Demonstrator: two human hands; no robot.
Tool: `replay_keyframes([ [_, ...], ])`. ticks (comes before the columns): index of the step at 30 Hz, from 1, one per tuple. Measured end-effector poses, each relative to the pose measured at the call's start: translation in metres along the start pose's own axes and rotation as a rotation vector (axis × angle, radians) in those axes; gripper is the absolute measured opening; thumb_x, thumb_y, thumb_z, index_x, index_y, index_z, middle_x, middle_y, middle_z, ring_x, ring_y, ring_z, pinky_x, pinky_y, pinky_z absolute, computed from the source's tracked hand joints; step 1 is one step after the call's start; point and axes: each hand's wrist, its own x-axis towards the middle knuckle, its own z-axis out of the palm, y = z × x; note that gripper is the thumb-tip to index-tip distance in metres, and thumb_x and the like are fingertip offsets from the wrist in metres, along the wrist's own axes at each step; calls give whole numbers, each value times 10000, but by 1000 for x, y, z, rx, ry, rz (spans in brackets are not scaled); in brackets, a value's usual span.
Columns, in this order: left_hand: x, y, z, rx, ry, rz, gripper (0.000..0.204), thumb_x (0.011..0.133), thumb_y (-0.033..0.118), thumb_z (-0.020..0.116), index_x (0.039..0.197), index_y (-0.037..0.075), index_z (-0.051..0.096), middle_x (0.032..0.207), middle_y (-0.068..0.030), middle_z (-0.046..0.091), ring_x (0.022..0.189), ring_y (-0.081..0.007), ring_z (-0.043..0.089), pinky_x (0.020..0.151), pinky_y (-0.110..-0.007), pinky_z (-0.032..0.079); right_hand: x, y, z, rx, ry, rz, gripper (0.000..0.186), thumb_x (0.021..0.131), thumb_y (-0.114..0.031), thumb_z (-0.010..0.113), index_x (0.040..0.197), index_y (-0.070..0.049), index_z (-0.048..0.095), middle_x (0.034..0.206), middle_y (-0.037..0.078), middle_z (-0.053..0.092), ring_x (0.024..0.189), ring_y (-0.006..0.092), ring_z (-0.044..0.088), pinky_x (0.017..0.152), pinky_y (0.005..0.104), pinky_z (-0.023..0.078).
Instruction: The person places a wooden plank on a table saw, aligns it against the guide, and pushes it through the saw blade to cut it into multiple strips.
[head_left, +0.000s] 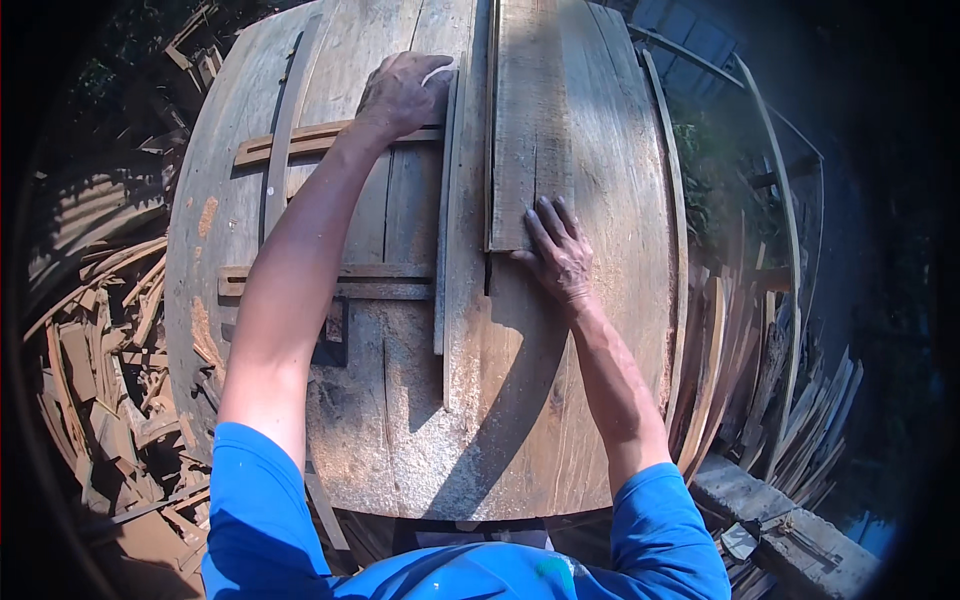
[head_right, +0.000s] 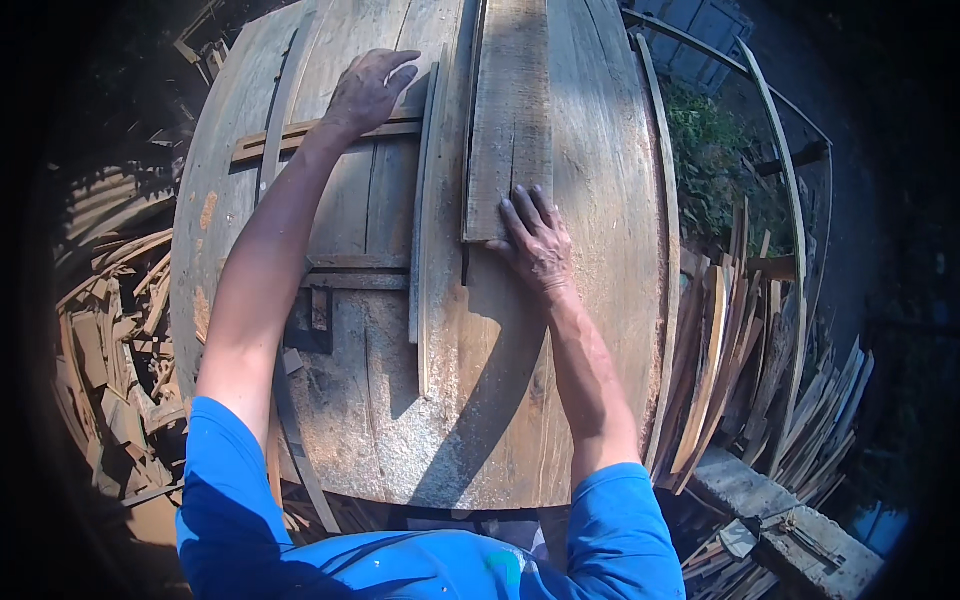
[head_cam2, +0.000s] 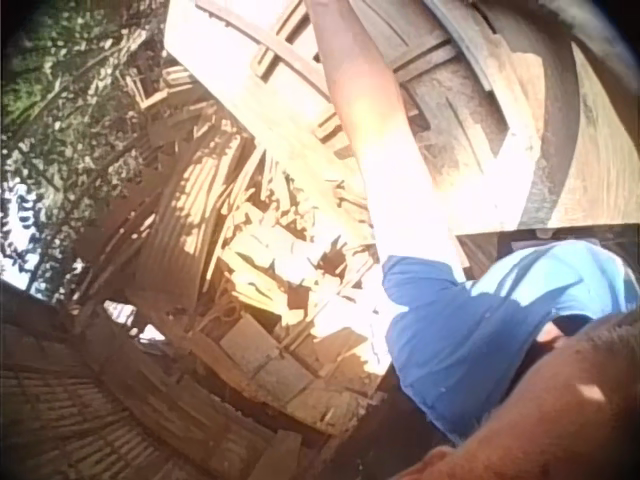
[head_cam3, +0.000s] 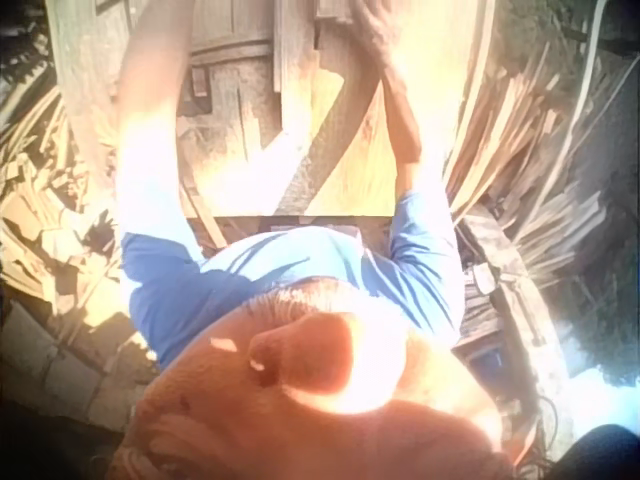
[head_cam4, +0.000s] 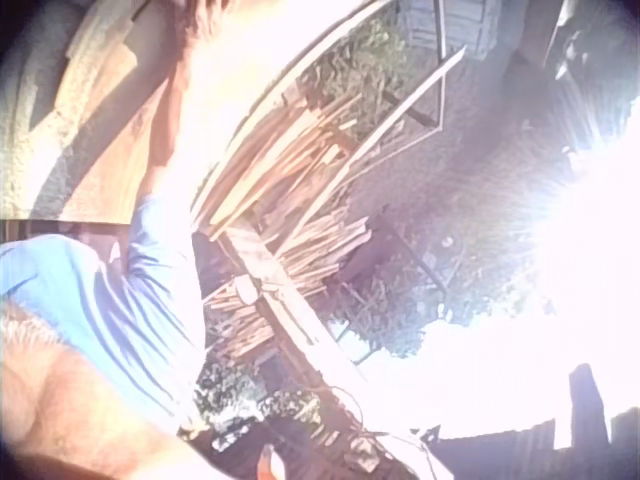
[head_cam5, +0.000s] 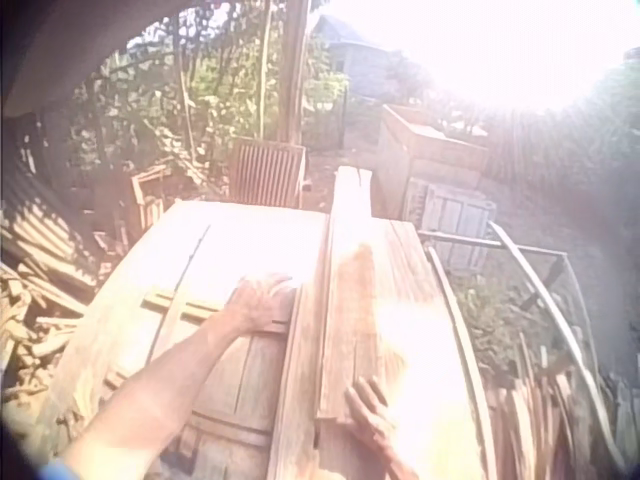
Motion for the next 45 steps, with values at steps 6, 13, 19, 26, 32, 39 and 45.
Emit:
replay_keyframes([
  [6, 74, 12, 102, 94, -370, -3, 443, 1027, 442, 387, 1366, 224, 572, 1376, -88, 570, 1305, -310, 461, 1124, -481, 331, 1, 4, -1, 35, -46, 52, 630, 762, -519, 710, 1287, -180, 629, 1410, 94, 543, 1341, 360, 461, 1041, 515, 432],
  [13, 76, 16, 137, 280, -442, -121, 447, 988, 419, 464, 1386, 229, 537, 1424, -90, 536, 1474, -358, 236, 1166, -646, 116, 2, 4, -2, 45, -88, 115, 657, 762, -567, 682, 1319, -227, 604, 1445, 69, 511, 1371, 358, 427, 1052, 582, 398],
  [19, 77, 26, 140, 356, -377, -132, 330, 916, 201, 520, 1213, 186, 661, 1337, -149, 603, 1456, -337, 301, 1157, -668, -27, 3, 5, -5, 24, -86, 110, 647, 752, -533, 718, 1312, -225, 616, 1417, 84, 533, 1332, 393, 443, 1051, 506, 432],
  [26, 88, 31, 146, 336, -477, -178, 323, 888, 97, 505, 1165, 103, 671, 1308, -195, 609, 1419, -289, 384, 1161, -667, -38, -1, 5, 2, 43, -132, 162, 662, 764, -602, 656, 1340, -285, 585, 1479, 51, 471, 1387, 364, 393, 1070, 606, 373],
  [32, 101, 16, 120, 102, -94, -231, 329, 861, 127, 526, 1153, 67, 665, 1246, -195, 641, 1202, -328, 589, 1161, -514, 276, 0, 8, 2, -1, -57, 122, 650, 744, -550, 721, 1319, -269, 610, 1457, 89, 485, 1350, 388, 425, 1047, 502, 438],
  [39, 50, -5, 12, 53, -211, -238, 518, 852, 104, 568, 1365, 65, 512, 1127, -242, 672, 1004, -335, 689, 866, -430, 556, 0, 7, 4, 51, 28, 145, 648, 736, -542, 739, 1304, -253, 622, 1509, 179, 384, 1390, 426, 355, 1065, 493, 429],
  [45, -88, 41, -65, -571, -260, -599, 507, 895, 19, 494, 1390, -53, 411, 915, -143, 622, 610, -145, 636, 530, -308, 540, -1, 19, 9, 99, 207, 294, 582, 755, -413, 799, 1268, -182, 648, 1546, 222, 307, 1398, 455, 328, 1088, 485, 407],
])
